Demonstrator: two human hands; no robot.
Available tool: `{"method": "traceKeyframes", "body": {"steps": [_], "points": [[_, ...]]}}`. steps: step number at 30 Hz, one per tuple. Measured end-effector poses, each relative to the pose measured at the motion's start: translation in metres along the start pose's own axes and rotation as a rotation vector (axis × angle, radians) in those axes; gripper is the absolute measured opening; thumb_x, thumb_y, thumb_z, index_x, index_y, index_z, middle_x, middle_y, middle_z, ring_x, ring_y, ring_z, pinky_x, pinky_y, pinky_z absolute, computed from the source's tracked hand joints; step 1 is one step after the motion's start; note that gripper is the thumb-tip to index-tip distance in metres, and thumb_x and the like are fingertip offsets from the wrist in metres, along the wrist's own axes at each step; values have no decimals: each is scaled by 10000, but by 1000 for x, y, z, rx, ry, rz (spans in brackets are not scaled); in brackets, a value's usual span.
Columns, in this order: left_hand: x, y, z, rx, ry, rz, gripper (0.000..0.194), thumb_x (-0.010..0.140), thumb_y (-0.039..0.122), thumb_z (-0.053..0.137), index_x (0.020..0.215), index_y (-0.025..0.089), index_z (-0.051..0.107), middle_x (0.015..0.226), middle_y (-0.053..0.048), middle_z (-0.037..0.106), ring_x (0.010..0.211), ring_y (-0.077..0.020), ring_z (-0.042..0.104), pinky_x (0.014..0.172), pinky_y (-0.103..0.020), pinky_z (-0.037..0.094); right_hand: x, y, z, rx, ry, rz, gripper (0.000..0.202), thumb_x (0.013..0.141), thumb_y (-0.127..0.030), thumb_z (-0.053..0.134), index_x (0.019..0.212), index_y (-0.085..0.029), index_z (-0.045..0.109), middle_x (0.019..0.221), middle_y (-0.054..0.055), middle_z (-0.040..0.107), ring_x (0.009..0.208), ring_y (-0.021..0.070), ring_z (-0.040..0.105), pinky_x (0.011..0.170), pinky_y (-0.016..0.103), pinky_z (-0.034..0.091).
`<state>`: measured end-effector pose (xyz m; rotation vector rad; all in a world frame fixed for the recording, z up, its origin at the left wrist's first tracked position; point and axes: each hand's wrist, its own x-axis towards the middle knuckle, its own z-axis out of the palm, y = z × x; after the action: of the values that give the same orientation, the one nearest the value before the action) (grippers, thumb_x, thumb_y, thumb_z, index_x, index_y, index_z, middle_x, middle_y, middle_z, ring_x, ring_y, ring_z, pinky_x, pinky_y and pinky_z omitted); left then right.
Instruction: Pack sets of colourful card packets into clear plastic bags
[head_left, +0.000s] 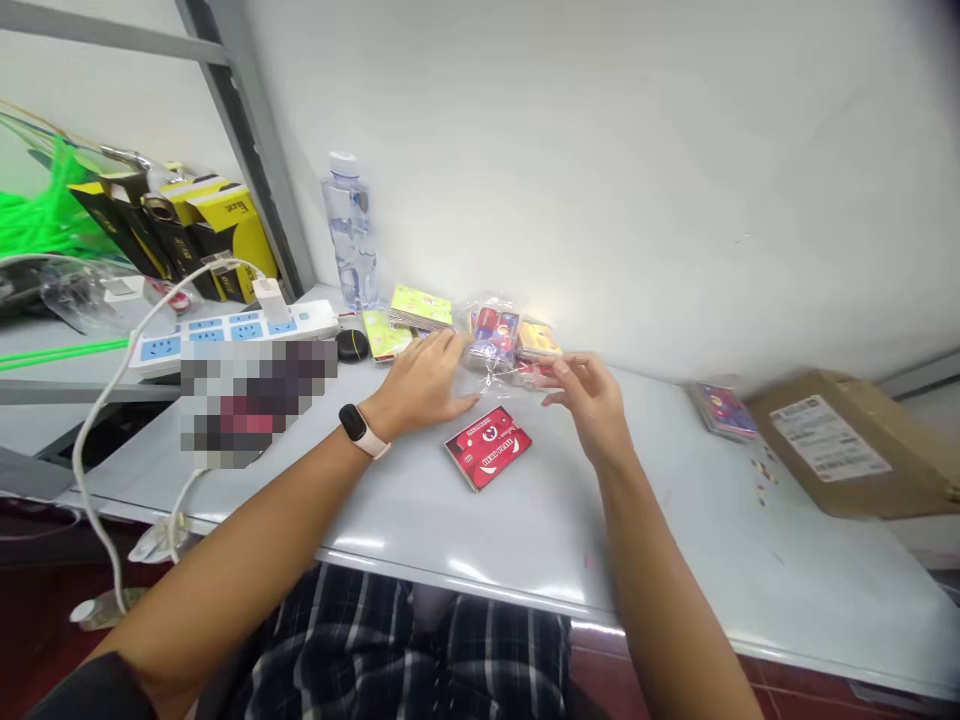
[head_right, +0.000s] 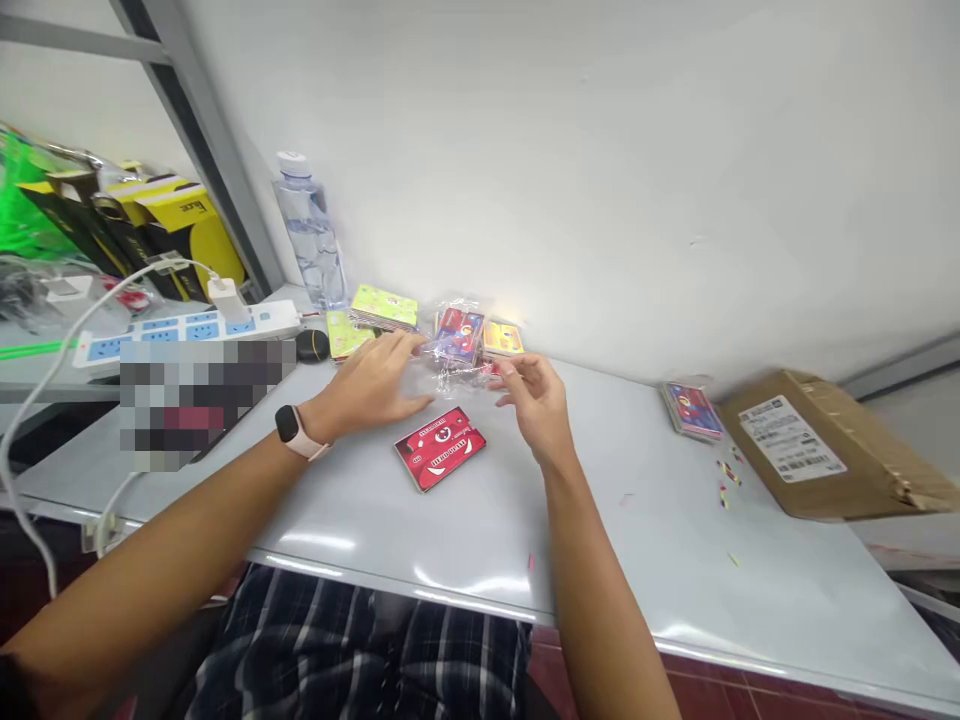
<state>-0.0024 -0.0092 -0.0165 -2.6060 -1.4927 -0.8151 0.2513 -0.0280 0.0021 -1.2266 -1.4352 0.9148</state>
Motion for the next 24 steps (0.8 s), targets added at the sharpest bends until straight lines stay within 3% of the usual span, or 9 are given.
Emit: {"method": "traceKeyframes", "body": {"steps": [3,8,13,17,24], "points": [[-1,3,3,-24,-29,69,669,885,471,751,1425,151,519,1356,-185,658,1260,-383,638,1053,-503,511,-1,-1,6,57,-137,59,379,825,-578,807,1005,-252,739,1316,96,729,1032,270,749,825,427,654],[-1,6,3,-11,-45,105,677,890,437,745,1452,147,503,1327,-181,664,1225,-387,630,1041,-521,511,-3,9,17,154,-193,187,282,750,-429,872,938,-247,767,1128,93,764,976,316,786,928,545,657],[2,-2,0,52,89,-49,819,824,321,771,1544,171,410,1467,-214,563,1372,-434,532,1146,-605,454,-4,18,31,280,-57,145,284,754,-387,864,968,-248,741,1081,94,770,950,306,788,982,564,640],[3,-11,1,-112,194,-116,937,795,260,758,1609,157,305,1590,-237,430,1518,-424,423,1222,-606,431,-4,21,38,392,51,137,278,717,-339,864,931,-234,720,1060,76,780,955,290,789,949,525,650],[5,-14,9,-397,222,53,828,867,203,683,1619,215,336,1612,-166,500,1469,-339,527,1201,-534,499,-1,34,42,436,264,242,215,657,-264,835,853,-202,771,1027,73,804,989,271,752,838,410,640]]}}
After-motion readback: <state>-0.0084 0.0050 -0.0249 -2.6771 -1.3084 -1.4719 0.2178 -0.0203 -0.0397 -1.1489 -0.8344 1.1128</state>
